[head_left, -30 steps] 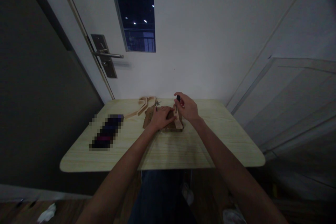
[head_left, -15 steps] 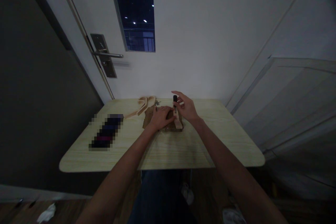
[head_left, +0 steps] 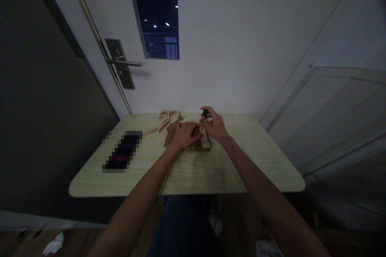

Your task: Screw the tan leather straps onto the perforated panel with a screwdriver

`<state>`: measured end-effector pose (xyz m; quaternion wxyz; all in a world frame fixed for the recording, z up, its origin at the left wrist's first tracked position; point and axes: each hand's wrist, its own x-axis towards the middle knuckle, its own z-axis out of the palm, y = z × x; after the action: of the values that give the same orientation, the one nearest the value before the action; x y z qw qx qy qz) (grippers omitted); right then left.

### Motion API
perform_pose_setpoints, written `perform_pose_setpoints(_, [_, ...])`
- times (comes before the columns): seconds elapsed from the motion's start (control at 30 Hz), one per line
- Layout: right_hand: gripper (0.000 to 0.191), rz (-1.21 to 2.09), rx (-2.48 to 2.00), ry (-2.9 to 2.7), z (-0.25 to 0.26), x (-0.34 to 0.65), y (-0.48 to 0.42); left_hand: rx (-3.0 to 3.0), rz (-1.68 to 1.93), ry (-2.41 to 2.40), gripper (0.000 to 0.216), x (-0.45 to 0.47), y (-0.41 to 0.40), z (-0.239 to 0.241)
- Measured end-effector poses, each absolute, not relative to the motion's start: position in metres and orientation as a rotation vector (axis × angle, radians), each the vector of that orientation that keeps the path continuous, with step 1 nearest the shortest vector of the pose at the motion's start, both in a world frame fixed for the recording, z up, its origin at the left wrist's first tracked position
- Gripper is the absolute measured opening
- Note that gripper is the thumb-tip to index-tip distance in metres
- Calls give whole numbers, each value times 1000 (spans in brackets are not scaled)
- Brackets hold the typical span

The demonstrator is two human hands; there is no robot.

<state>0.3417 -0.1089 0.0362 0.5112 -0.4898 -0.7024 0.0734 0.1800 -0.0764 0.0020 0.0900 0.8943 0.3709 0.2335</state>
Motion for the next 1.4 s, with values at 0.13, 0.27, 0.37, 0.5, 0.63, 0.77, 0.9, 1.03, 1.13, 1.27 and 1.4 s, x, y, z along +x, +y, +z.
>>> perform_pose_setpoints(0.13, [35, 198, -1174, -1701, 35, 343, -108, 2665, 697, 1109, 37, 180, -77, 3])
perform_pose_setpoints(0.27, [26, 81, -1244, -1685, 35, 343, -105, 2666, 695, 1120, 38, 180, -77, 2])
perform_pose_setpoints(0.37, [24, -13, -1291, -1713, 35, 342, -104, 2665, 684, 1127, 39, 180, -76, 2])
perform_pose_setpoints(0.5, [30, -117, -1351, -1773, 35, 340, -108, 2670, 676, 1119, 39, 180, -76, 3])
perform_pose_setpoints(0.63, [26, -85, -1397, -1778, 40, 340, -113, 2680, 680, 1124, 38, 180, -75, 2])
perform_pose_setpoints(0.77, [32, 29, -1393, -1830, 45, 342, -114, 2681, 689, 1114, 39, 180, -75, 0])
perform_pose_setpoints(0.9, [35, 31, -1463, -1842, 45, 342, -113, 2676, 695, 1112, 37, 180, -76, 1])
perform_pose_setpoints(1.03, [32, -55, -1454, -1875, 46, 341, -111, 2676, 692, 1113, 35, 180, -77, 3])
perform_pose_setpoints(1.13, [25, -73, -1498, -1887, 48, 340, -109, 2674, 681, 1109, 36, 180, -77, 2])
perform_pose_setpoints(1.27, [20, -138, -1654, -1815, 52, 339, -108, 2683, 703, 1091, 37, 180, -75, 0])
perform_pose_setpoints(1.4, [20, -137, -1701, -1799, 57, 337, -113, 2679, 694, 1101, 38, 180, -75, 0])
